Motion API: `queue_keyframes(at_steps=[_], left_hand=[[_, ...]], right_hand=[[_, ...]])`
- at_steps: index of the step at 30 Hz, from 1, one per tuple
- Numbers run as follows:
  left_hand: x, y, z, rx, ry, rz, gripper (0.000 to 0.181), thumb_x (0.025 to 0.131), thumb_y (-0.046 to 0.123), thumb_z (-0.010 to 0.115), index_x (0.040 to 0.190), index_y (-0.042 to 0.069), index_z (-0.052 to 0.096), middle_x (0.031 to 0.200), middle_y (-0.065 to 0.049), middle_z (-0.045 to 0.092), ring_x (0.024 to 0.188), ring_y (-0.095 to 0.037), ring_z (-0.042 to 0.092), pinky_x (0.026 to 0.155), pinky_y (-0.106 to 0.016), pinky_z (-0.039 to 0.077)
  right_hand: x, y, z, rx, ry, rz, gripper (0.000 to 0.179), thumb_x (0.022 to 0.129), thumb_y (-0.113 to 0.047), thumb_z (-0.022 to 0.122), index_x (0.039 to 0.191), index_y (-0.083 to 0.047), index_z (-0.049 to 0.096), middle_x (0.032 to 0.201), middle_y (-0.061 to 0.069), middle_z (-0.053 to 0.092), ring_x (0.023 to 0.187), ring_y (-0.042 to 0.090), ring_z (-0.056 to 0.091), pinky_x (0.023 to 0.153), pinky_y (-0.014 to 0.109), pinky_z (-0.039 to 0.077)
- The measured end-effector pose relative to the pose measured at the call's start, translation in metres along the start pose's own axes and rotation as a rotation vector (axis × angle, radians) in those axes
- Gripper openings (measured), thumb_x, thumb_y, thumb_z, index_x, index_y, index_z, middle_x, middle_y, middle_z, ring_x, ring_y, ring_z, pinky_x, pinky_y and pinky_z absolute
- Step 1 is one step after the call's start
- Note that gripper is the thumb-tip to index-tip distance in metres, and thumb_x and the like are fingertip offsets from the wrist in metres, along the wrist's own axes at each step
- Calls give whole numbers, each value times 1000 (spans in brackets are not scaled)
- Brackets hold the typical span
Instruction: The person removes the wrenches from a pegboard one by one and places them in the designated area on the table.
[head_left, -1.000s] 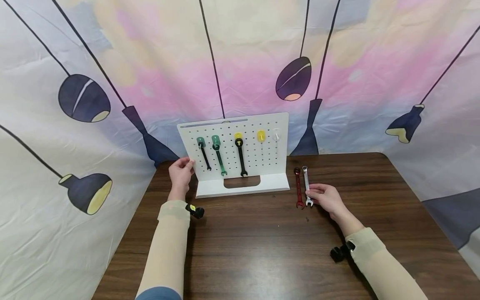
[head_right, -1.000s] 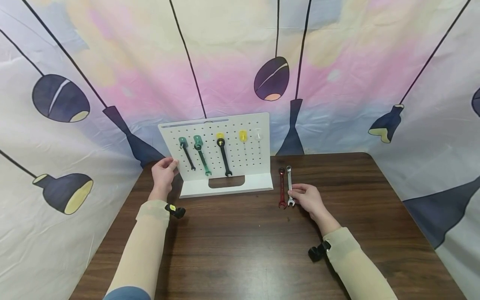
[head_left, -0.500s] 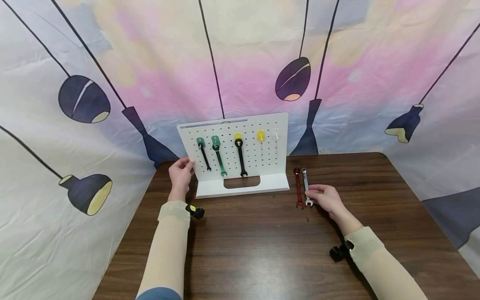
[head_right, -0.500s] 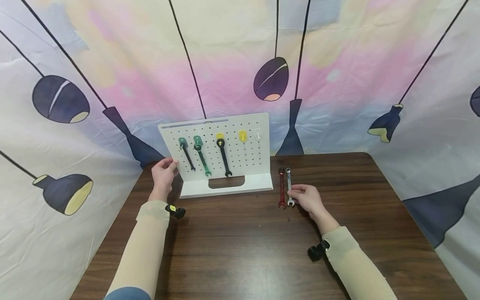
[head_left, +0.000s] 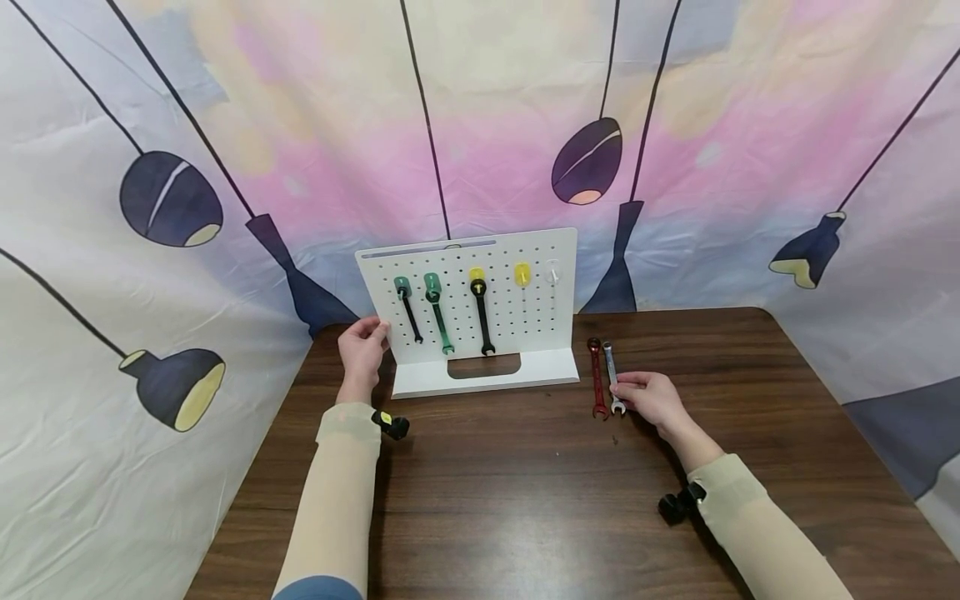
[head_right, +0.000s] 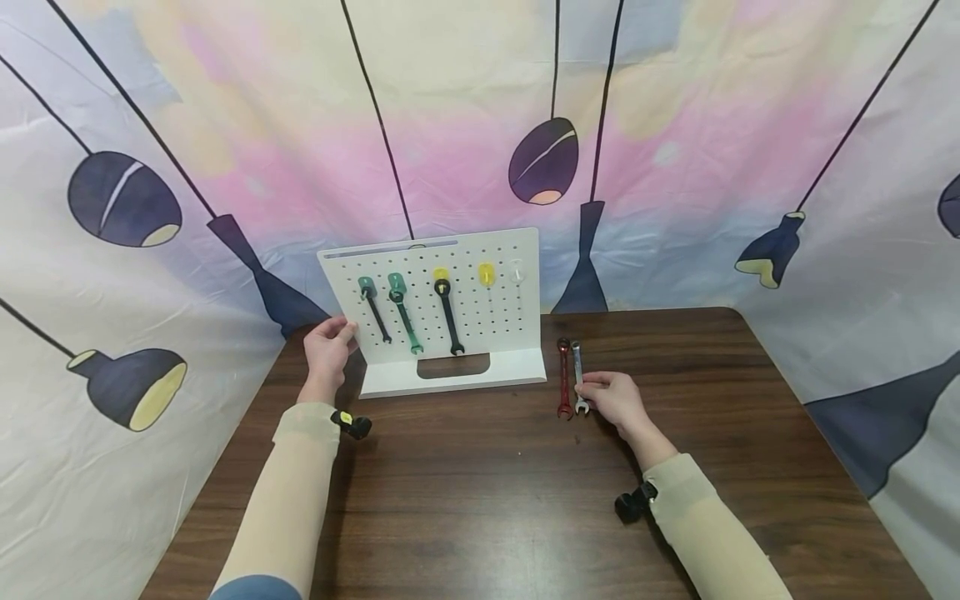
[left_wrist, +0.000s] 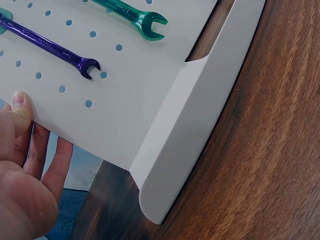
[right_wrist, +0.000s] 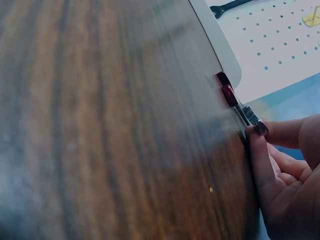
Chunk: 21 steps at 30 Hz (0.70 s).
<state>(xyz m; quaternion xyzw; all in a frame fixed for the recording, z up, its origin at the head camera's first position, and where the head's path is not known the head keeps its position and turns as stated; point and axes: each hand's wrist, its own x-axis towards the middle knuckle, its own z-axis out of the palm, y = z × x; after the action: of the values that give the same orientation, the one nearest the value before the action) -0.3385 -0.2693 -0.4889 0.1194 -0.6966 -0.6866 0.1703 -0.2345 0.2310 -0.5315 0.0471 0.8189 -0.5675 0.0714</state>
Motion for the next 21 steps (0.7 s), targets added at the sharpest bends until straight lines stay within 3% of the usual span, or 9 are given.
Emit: queue_keyframes(at_steps=[10, 21], left_hand=[[0, 1, 1, 2, 9, 11, 23, 104, 13, 74, 121, -3, 72, 98, -1, 61, 93, -16, 62, 105, -58, 53], [0, 1, 1, -14, 17, 2, 23, 102, 13, 76, 119, -1, 74, 98, -1, 61, 93, -16, 62, 102, -53, 56]], right_hand=[[2, 1, 2, -39, 21, 0, 44, 107, -19, 69, 139, 11, 63, 128, 24, 72, 106, 23, 74, 86, 33, 62], [-1, -4, 3, -144, 57, -32, 43, 103, -22, 74, 133, 8, 69, 117, 22, 77, 97, 26, 76, 75, 31, 60]])
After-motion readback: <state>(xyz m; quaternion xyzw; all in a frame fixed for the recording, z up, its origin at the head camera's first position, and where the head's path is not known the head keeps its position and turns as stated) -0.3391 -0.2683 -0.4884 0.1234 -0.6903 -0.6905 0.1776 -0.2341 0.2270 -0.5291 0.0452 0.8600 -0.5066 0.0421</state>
